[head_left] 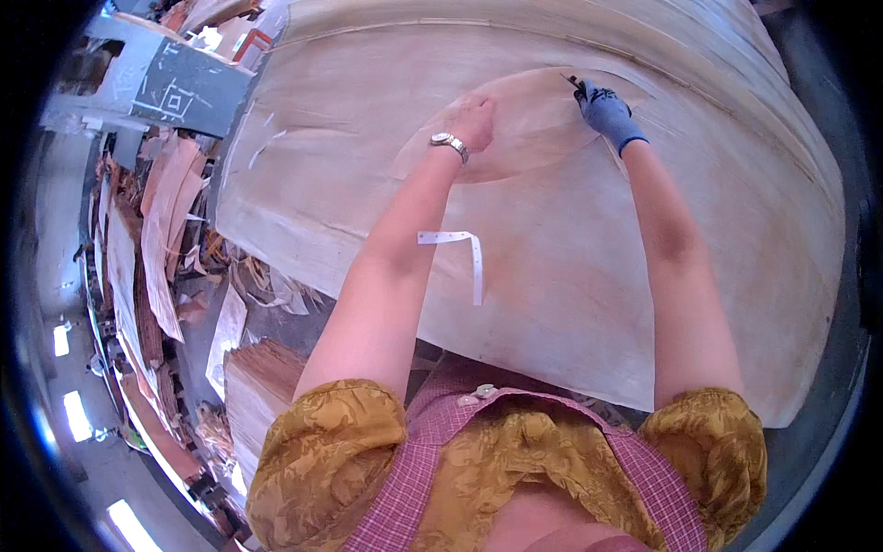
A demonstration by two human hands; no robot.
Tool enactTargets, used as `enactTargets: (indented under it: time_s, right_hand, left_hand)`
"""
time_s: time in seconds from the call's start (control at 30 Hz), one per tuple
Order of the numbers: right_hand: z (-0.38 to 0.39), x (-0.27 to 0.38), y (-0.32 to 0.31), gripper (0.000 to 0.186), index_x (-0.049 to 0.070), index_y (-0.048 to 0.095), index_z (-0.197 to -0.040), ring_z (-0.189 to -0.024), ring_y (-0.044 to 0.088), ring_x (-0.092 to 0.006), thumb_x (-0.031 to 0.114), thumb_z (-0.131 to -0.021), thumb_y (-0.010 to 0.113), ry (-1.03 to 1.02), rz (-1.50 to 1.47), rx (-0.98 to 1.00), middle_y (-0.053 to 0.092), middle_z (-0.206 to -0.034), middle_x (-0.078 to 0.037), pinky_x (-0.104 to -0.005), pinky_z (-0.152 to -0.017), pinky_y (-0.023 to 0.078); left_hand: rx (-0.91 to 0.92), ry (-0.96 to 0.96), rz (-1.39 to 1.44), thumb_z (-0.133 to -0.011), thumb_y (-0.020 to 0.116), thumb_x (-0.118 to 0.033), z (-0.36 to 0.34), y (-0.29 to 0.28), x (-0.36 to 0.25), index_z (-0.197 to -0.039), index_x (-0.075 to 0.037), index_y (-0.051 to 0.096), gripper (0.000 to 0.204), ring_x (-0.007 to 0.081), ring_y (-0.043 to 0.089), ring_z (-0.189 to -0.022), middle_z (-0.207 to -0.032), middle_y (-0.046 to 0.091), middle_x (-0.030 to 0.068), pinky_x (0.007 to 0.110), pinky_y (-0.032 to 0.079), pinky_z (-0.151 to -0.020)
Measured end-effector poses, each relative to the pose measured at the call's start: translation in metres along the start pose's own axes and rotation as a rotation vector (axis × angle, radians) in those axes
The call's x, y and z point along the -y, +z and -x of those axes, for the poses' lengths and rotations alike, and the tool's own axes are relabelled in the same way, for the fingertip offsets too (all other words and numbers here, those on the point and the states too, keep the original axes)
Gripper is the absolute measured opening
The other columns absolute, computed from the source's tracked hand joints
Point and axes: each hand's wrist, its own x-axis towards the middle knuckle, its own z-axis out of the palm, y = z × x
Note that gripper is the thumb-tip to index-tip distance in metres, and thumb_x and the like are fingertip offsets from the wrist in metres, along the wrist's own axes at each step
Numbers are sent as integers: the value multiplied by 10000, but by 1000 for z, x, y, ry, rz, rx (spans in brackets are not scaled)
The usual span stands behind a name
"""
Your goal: The person applies tape to wood veneer sheets, trims them using a utility knife, and moves the sheets between stacks on a workshop table.
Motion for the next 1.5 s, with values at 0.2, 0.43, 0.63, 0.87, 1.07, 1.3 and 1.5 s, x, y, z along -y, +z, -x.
enactTargets:
  time_s: [0.2,0.43,0.63,0.87,1.07,1.3,1.5]
  right_hand:
    - [26,-5,28,288,66,655,-1043,-799,663,-288,287,-951,495,-113,-692,-389,693,-963,-152,-373,-677,512]
    - [158,209,2,281,83,669,-1092,-540,487,-31,292,-927,582,-3,-1723,410,600,-748,36,-195,-433,369]
    - [161,197,-26,286,68,656,-1062,-526,485,-42,307,-916,600,-178,-1591,701,653,-764,-19,-212,-456,394]
    - [168,163,-69,190,32,647,-1026,-634,572,-84,158,-886,620,-513,-623,36,646,-739,-1,-273,-576,475]
    - [93,121,-47,196,55,677,-992,-501,469,-45,218,-901,616,211,-1340,74,643,-715,-13,-203,-458,367]
    - [-14,71,30,277,25,701,-922,-574,530,-78,286,-831,692,445,-1434,44,676,-760,-27,-224,-509,374]
    - [-24,75,32,274,49,705,-885,-577,539,-81,316,-825,702,501,-1333,103,675,-757,-28,-216,-520,377]
  left_hand:
    - [311,17,-170,-820,469,-78,-50,12,2,-1032,-44,643,276,342,603,-1054,-1130,623,168,436,509,-866]
    - [509,-26,-88,-835,479,-149,-77,18,31,-1079,-54,660,318,350,615,-1037,-1101,640,179,441,497,-866]
    - [420,38,-184,-889,459,-238,-68,1,24,-1044,-78,668,306,356,630,-978,-1103,642,149,454,494,-863]
    - [292,89,-186,-877,516,-265,-45,-7,17,-950,-23,665,293,324,559,-1105,-1145,591,174,429,477,-884]
    - [-320,293,-40,-785,554,-83,-35,41,31,-955,-18,633,198,300,556,-1073,-1123,591,151,396,464,-885]
    - [-97,278,-15,-840,499,-70,-59,21,17,-1339,-25,443,504,291,537,-1137,-1406,440,118,402,486,-921]
    - [55,391,-74,-845,455,-15,-94,24,28,-1389,-96,417,552,252,570,-1026,-1465,393,24,380,511,-869]
